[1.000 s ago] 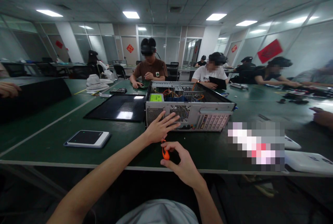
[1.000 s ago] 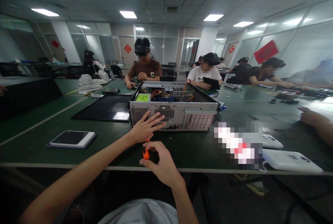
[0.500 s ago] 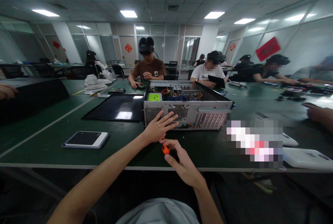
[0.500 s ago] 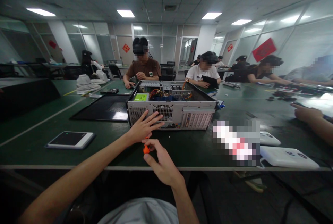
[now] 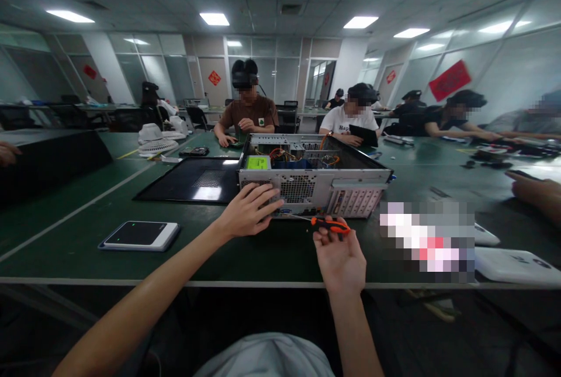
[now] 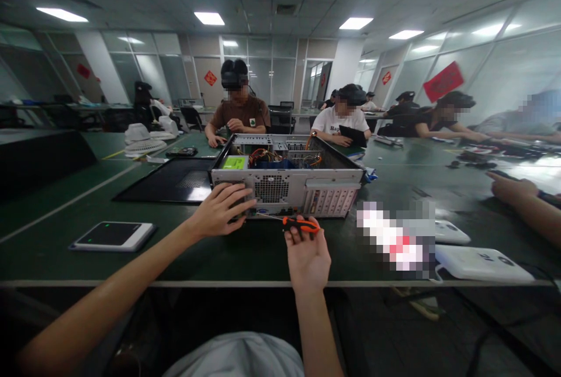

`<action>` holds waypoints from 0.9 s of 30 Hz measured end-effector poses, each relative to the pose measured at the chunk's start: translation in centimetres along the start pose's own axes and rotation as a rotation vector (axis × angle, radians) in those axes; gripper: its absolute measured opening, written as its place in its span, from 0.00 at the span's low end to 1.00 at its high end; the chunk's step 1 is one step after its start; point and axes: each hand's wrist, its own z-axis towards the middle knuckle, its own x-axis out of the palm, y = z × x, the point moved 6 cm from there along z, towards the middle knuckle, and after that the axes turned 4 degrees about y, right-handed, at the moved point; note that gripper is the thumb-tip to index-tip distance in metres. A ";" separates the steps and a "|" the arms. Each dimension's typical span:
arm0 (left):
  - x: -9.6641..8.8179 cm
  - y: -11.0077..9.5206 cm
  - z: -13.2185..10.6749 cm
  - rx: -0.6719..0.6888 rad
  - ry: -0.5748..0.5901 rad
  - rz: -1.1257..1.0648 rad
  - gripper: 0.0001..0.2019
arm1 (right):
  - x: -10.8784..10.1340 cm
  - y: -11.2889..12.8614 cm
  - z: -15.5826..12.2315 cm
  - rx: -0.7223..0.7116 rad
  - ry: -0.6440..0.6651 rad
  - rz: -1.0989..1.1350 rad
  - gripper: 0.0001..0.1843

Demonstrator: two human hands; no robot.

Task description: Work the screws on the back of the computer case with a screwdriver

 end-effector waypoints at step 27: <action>2.8 -2.2 -0.3 -0.300 0.567 -0.341 0.15 | -0.7 -0.6 0.1 0.125 -0.179 0.305 0.09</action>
